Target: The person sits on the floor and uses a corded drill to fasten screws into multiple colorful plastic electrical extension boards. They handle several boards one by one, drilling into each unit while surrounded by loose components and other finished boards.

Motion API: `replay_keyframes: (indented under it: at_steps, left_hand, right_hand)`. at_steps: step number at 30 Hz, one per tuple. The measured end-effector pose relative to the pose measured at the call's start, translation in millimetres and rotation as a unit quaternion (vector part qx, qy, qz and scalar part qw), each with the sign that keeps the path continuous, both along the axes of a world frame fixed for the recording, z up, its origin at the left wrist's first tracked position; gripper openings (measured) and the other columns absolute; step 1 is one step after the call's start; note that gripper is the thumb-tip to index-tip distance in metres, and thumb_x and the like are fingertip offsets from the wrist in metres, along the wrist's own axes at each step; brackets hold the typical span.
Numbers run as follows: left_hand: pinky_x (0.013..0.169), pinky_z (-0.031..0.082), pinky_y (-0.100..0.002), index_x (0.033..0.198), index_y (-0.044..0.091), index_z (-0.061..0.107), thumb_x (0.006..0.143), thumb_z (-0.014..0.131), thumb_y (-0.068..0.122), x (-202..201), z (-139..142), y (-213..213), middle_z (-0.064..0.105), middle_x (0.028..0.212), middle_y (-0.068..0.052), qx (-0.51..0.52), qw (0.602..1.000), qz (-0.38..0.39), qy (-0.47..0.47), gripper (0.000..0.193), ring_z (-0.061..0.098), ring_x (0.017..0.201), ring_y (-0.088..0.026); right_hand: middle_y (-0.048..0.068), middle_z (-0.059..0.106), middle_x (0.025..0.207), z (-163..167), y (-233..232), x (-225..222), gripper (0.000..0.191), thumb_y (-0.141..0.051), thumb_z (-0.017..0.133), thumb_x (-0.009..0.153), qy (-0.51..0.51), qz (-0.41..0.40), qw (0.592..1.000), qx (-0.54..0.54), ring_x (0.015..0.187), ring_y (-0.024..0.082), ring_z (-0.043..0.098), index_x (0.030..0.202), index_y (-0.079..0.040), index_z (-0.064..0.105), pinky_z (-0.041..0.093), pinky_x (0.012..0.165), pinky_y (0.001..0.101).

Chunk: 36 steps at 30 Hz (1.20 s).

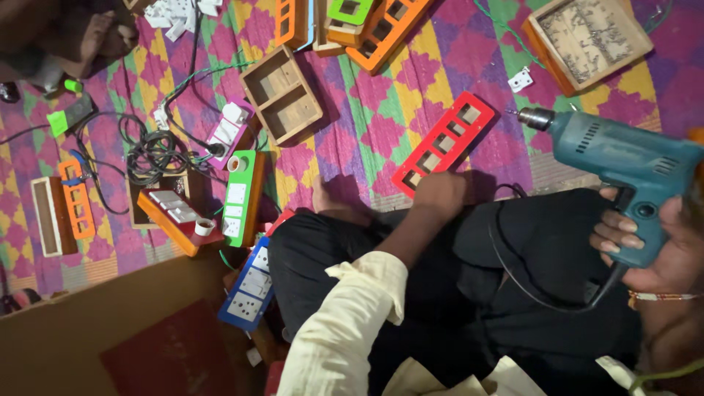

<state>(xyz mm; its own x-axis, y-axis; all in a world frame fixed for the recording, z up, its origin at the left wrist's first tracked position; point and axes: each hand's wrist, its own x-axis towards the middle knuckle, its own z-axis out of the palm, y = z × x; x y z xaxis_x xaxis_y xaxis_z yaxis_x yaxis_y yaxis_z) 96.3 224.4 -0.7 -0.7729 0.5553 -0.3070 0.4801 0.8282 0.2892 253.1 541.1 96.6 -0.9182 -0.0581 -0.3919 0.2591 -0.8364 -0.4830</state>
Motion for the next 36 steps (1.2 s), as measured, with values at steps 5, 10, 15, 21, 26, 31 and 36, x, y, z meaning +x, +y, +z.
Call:
replay_keyframes:
  at_steps: [5,10,15,21,26,31,36]
  left_hand:
    - [0.064,0.059,-0.046,0.086,0.014,0.079,0.09,0.06,0.025,7.0,-19.2,11.0,0.077,0.089,-0.013,0.017,0.999,0.013,0.04,0.022,0.076,0.079,-0.031]
    - [0.065,0.059,-0.044,0.085,0.015,0.078,0.092,0.06,0.023,2.9,-18.8,7.2,0.077,0.087,-0.011,0.012,0.998,-0.006,0.056,0.021,0.076,0.078,-0.03]
    - [0.065,0.059,-0.045,0.084,0.019,0.078,0.086,0.062,0.024,-3.4,-16.4,9.8,0.077,0.091,-0.008,-0.02,0.998,-0.044,0.051,0.017,0.076,0.079,-0.029]
    - [0.07,0.06,-0.043,0.093,0.02,0.078,0.092,0.064,0.024,-16.4,-9.3,13.9,0.077,0.094,-0.006,-0.081,0.994,-0.071,0.027,0.015,0.076,0.087,-0.026]
    - [0.075,0.061,-0.042,0.101,0.018,0.078,0.079,0.081,0.043,-23.7,8.7,14.2,0.077,0.098,-0.009,-0.118,0.99,-0.056,-0.044,0.033,0.076,0.093,-0.028]
    - [0.074,0.061,-0.042,0.101,0.016,0.077,0.076,0.084,0.045,-22.9,17.0,11.8,0.076,0.096,-0.009,-0.108,0.992,-0.052,-0.038,0.039,0.076,0.09,-0.028]
    - [0.071,0.061,-0.042,0.095,0.015,0.077,0.071,0.085,0.044,-26.2,-4.7,10.3,0.076,0.094,-0.01,-0.095,0.994,-0.052,-0.007,0.039,0.076,0.087,-0.028]
  right_hand:
    - [-0.006,0.052,0.085,-12.5,8.6,11.1,0.073,-0.051,0.079,0.102,0.027,-0.05,0.994,-0.09,0.073,0.0,0.052,0.132,0.008,0.049,0.043,0.086,0.0252]
    - [-0.008,0.053,0.086,-22.6,9.0,15.6,0.071,-0.048,0.078,0.104,0.019,-0.115,0.964,-0.24,0.073,-0.001,0.053,0.137,0.008,0.048,0.043,0.084,0.0213]
    - [-0.009,0.053,0.082,-19.0,0.5,12.4,0.072,-0.048,0.079,0.101,0.021,-0.119,0.966,-0.229,0.071,-0.001,0.053,0.135,0.008,0.049,0.044,0.084,0.0229]
    - [-0.008,0.052,0.079,-10.1,-12.8,8.1,0.071,-0.047,0.078,0.1,0.023,-0.121,0.961,-0.248,0.07,0.0,0.052,0.133,0.009,0.049,0.043,0.079,0.0243]
    - [-0.007,0.052,0.079,-7.6,-18.7,5.7,0.069,-0.045,0.078,0.101,0.028,-0.124,0.954,-0.273,0.072,0.002,0.051,0.133,0.009,0.049,0.043,0.077,0.0248]
    - [-0.007,0.052,0.078,-8.3,-20.8,6.1,0.068,-0.044,0.079,0.1,0.026,-0.122,0.957,-0.263,0.071,0.002,0.052,0.131,0.009,0.048,0.044,0.077,0.0247]
    - [-0.007,0.052,0.079,-11.5,-18.9,6.0,0.069,-0.044,0.079,0.099,0.027,-0.118,0.962,-0.247,0.072,0.001,0.053,0.131,0.009,0.048,0.045,0.079,0.0244]
